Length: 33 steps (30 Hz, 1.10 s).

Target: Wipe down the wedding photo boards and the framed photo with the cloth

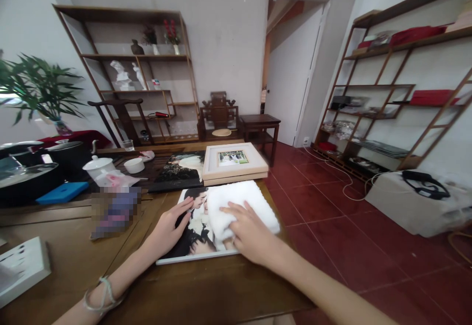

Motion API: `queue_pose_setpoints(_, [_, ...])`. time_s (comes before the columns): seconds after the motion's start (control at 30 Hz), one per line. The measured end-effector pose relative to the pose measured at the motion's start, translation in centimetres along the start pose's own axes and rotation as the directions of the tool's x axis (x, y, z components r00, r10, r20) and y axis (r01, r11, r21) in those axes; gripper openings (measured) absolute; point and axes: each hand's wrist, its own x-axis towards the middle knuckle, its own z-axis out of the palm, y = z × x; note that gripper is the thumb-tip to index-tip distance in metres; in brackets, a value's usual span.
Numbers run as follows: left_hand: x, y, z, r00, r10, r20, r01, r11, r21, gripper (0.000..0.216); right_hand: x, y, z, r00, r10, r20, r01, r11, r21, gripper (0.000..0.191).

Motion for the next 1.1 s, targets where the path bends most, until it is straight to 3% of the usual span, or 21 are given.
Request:
queue_pose_setpoints(0.17, [0.0,0.0,-0.1,1.000,-0.012,-0.004,0.012,1.000,0.000,0.042,3.1,3.1,0.2,0.999,-0.007,-0.046,0.005,0.999,-0.045,0.032])
queue_pose_setpoints(0.3, [0.0,0.1,0.0,1.000,-0.011,-0.012,0.011,1.000,-0.006,0.042,3.6,3.5,0.4,0.998,0.011,-0.066,-0.014,0.998,-0.057,0.033])
queue_pose_setpoints(0.5, [0.0,0.1,0.1,1.000,-0.006,-0.012,0.006,1.000,-0.009,0.042,0.1,0.0,0.6,0.998,0.065,-0.003,-0.065,0.992,-0.108,0.030])
queue_pose_setpoints(0.67, [0.0,0.2,0.0,1.000,-0.006,-0.018,0.006,1.000,-0.008,0.040,-4.5,-4.0,1.2,0.996,0.020,0.087,-0.010,0.994,-0.108,0.029])
queue_pose_setpoints(0.77, [-0.1,0.3,0.0,1.000,0.000,-0.029,0.000,1.000,-0.006,0.039,-5.5,-4.7,1.1,0.991,0.001,0.131,0.009,0.997,-0.081,0.029])
queue_pose_setpoints(0.9, [-0.2,0.2,0.0,0.999,0.006,-0.040,-0.007,1.000,-0.004,0.036,-4.0,-3.0,0.0,0.997,0.050,0.062,-0.047,0.998,-0.043,0.036])
queue_pose_setpoints(1.1, [0.0,0.0,0.1,0.999,0.004,-0.039,-0.005,1.000,-0.006,0.036,0.7,1.5,-0.2,0.995,0.095,-0.016,-0.096,0.995,-0.038,0.031])
